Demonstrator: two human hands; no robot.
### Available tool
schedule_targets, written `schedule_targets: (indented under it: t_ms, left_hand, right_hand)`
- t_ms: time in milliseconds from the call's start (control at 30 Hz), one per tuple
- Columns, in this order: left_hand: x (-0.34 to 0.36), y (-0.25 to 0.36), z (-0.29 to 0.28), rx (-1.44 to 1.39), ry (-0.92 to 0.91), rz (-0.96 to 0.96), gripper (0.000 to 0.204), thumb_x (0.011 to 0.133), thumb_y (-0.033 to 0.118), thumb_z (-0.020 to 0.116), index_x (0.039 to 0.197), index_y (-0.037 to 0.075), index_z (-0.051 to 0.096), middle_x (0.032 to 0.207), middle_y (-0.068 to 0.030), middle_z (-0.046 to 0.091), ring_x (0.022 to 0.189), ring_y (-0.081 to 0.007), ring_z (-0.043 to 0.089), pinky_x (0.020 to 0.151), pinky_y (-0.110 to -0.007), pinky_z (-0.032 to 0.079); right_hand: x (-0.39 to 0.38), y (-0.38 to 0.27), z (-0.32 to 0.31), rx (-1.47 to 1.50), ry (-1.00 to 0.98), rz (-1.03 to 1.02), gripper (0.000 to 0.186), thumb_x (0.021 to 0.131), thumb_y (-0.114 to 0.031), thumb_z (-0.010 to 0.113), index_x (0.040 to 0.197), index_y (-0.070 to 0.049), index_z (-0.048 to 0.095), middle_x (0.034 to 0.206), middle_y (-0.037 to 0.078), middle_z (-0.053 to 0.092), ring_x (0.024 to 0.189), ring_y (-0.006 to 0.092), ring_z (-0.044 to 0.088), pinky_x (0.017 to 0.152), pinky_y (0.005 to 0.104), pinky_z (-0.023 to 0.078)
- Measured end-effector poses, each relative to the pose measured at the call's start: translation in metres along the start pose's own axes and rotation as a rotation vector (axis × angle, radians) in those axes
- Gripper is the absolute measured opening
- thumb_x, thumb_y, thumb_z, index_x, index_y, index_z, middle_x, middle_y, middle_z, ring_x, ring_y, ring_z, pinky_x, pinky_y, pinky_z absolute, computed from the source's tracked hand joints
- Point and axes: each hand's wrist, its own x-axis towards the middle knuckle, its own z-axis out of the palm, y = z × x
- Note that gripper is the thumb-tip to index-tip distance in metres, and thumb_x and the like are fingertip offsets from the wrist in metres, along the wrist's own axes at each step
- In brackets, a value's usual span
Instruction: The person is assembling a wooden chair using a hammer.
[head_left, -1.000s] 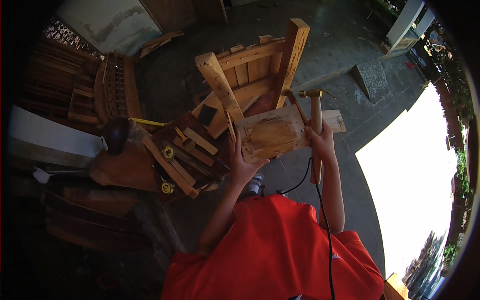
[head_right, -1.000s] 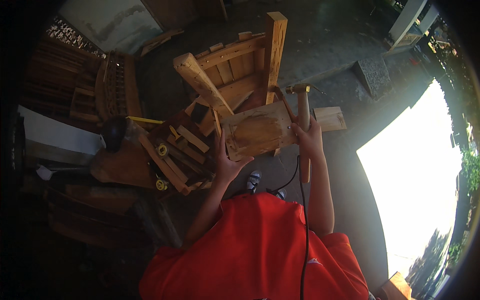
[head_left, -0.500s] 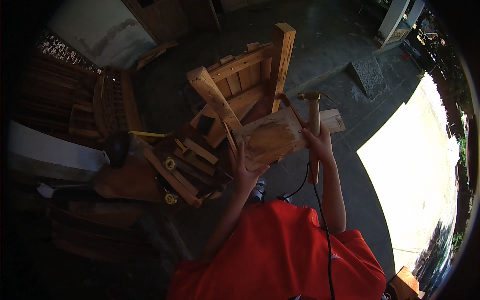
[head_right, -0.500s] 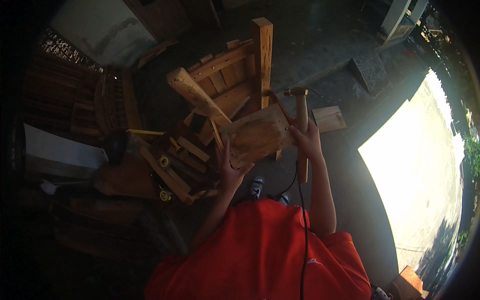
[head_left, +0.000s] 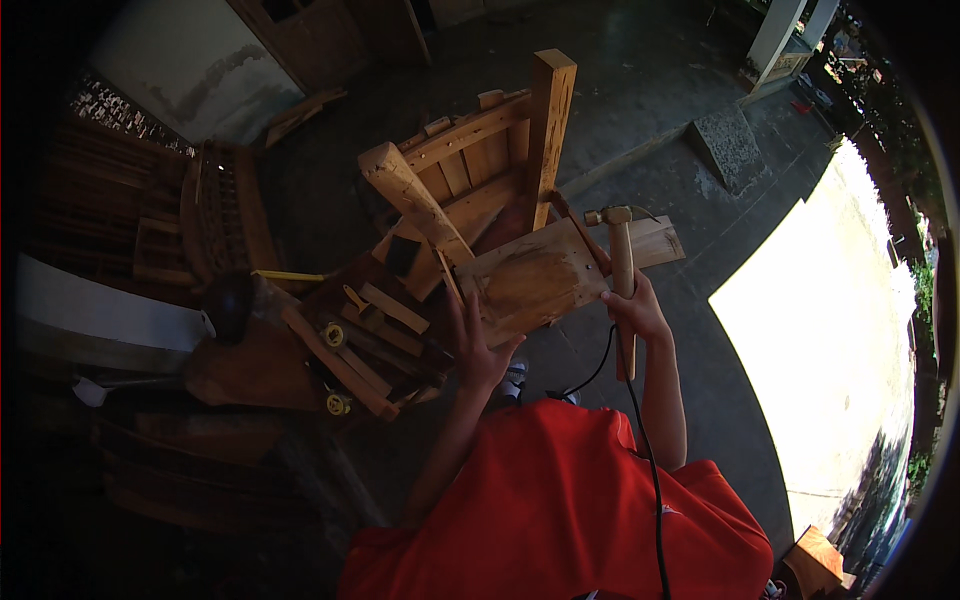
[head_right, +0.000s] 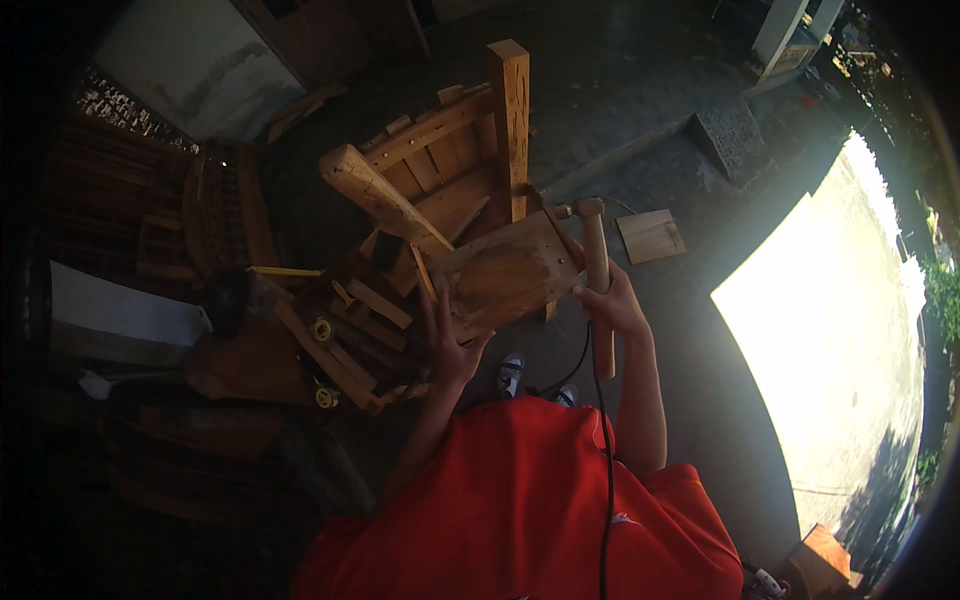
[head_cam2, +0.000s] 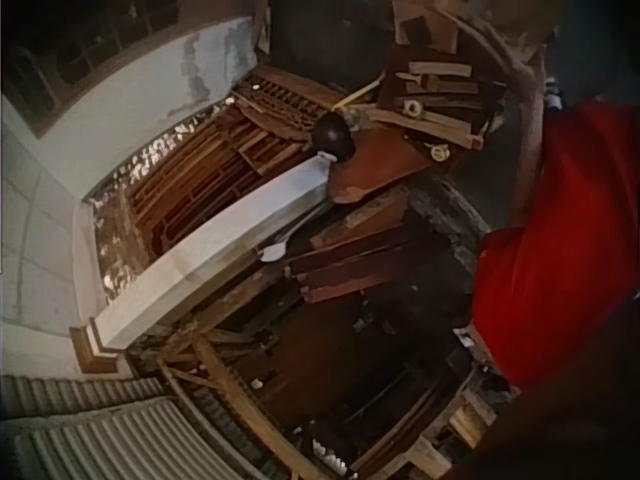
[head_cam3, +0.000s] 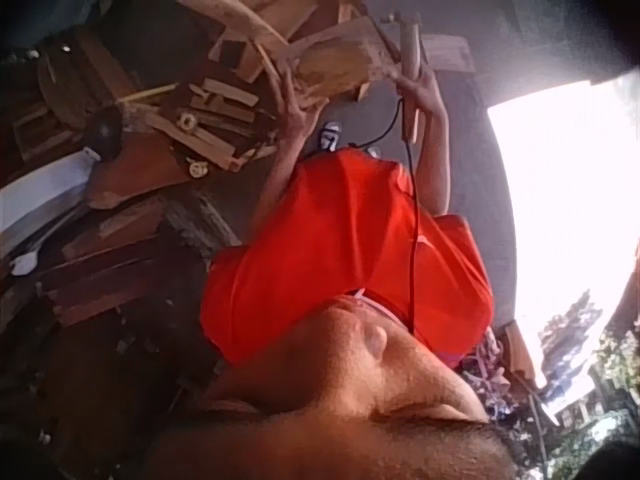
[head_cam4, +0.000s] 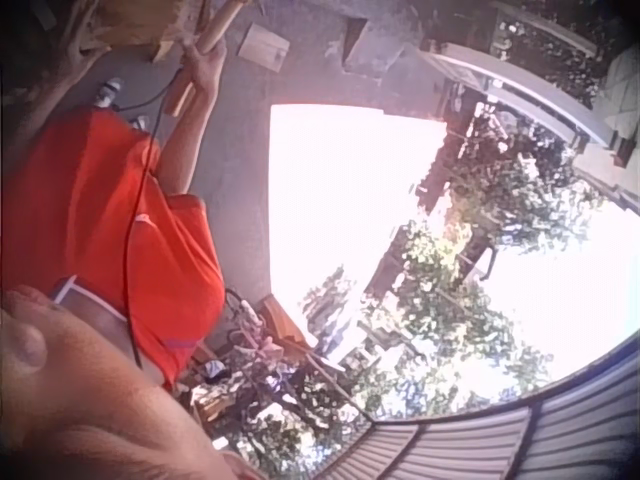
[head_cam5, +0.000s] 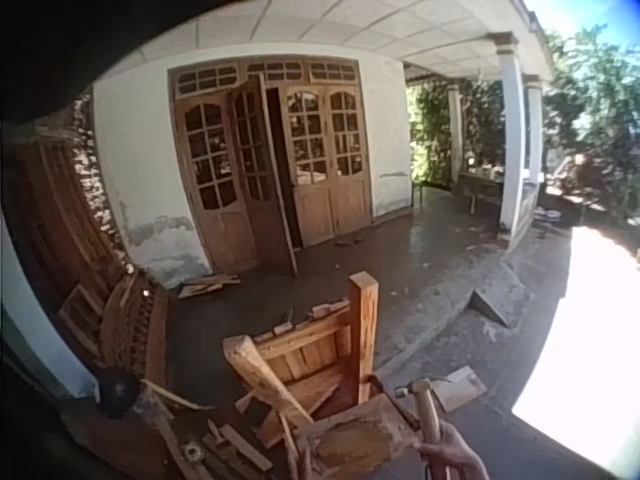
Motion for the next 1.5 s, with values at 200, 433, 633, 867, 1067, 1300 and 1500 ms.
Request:
schedule_targets:
  t_ms: [200, 433, 633, 867, 1067, 1300, 1500]
  left_hand:
    - [-0.004, 0.003, 0.007, -0.002, 0.025, 0.001, 0.107, 0.085, 0.068, 0.074, 0.162, 0.006, 0.033, 0.169, -0.0322, 0.013, 0.155, -0.0502, 0.022, 0.12, -0.057, 0.037]
    - [-0.005, 0.003, 0.018, 0.025, 0.078, 0.007, 0.103, 0.09, 0.071, 0.066, 0.161, 0.003, 0.034, 0.169, -0.032, 0.016, 0.154, -0.0508, 0.026, 0.119, -0.058, 0.035]
    - [-0.004, 0.001, 0.015, 0.019, 0.09, 0.036, 0.1, 0.091, 0.066, 0.07, 0.161, 0.004, 0.036, 0.168, -0.0313, 0.017, 0.154, -0.0502, 0.028, 0.119, -0.057, 0.036]
    - [-0.001, 0.016, 0.004, 0.124, 0.044, 0.007, 0.094, 0.09, 0.057, 0.074, 0.159, 0.005, 0.039, 0.168, -0.0294, 0.022, 0.153, -0.0482, 0.031, 0.119, -0.057, 0.036]
    - [0.003, 0.025, -0.017, 0.172, 0.003, 0.028, 0.082, 0.093, 0.05, 0.072, 0.155, 0.004, 0.046, 0.165, -0.0285, 0.028, 0.152, -0.0467, 0.032, 0.12, -0.059, 0.033]
    - [0.055, 0.085, -0.025, -0.365, -0.267, 0.034, 0.072, 0.097, 0.041, 0.071, 0.152, 0.0, 0.048, 0.152, -0.0221, 0.053, 0.147, -0.0371, 0.044, 0.122, -0.052, 0.033]
    - [0.105, 0.146, -0.006, -1.037, -0.302, -0.171, 0.052, 0.107, 0.033, 0.06, 0.138, -0.007, 0.05, 0.135, -0.0215, 0.065, 0.129, -0.0278, 0.061, 0.112, -0.041, 0.047]
  right_hand:
    - [0.009, -0.009, -0.008, -0.093, -0.035, -0.019, 0.066, 0.083, -0.007, 0.08, 0.145, -0.001, 0.054, 0.112, 0.006, 0.067, 0.076, 0.0129, 0.064, 0.064, 0.0305, 0.056]
    - [0.011, 0.002, -0.006, -0.05, 0.0, -0.059, 0.065, 0.086, -0.015, 0.082, 0.144, -0.001, 0.055, 0.112, 0.006, 0.067, 0.074, 0.0117, 0.063, 0.062, 0.0299, 0.055]
    - [0.003, 0.021, 0.005, 0.021, 0.099, -0.079, 0.06, 0.09, -0.021, 0.081, 0.141, -0.002, 0.056, 0.115, 0.007, 0.069, 0.069, 0.0111, 0.062, 0.06, 0.0296, 0.055]
    - [-0.002, 0.022, 0.002, 0.088, 0.222, -0.124, 0.047, 0.097, -0.019, 0.071, 0.136, 0.0, 0.057, 0.113, 0.01, 0.071, 0.064, 0.0113, 0.061, 0.057, 0.0294, 0.053]
    - [-0.017, 0.0, -0.006, -0.042, 0.352, -0.028, 0.042, 0.096, -0.018, 0.07, 0.132, 0.001, 0.06, 0.098, 0.007, 0.07, 0.065, 0.0113, 0.063, 0.058, 0.0302, 0.054]
    - [-0.034, -0.056, 0.013, -0.359, 0.316, -0.399, 0.047, 0.088, -0.012, 0.07, 0.133, -0.002, 0.064, 0.089, 0.007, 0.065, 0.074, 0.0158, 0.067, 0.065, 0.0336, 0.056]
    - [-0.042, -0.103, 0.068, -0.656, 0.143, -0.828, 0.061, 0.077, -0.017, 0.086, 0.133, -0.005, 0.068, 0.11, 0.013, 0.069, 0.092, 0.0326, 0.072, 0.08, 0.0391, 0.058]
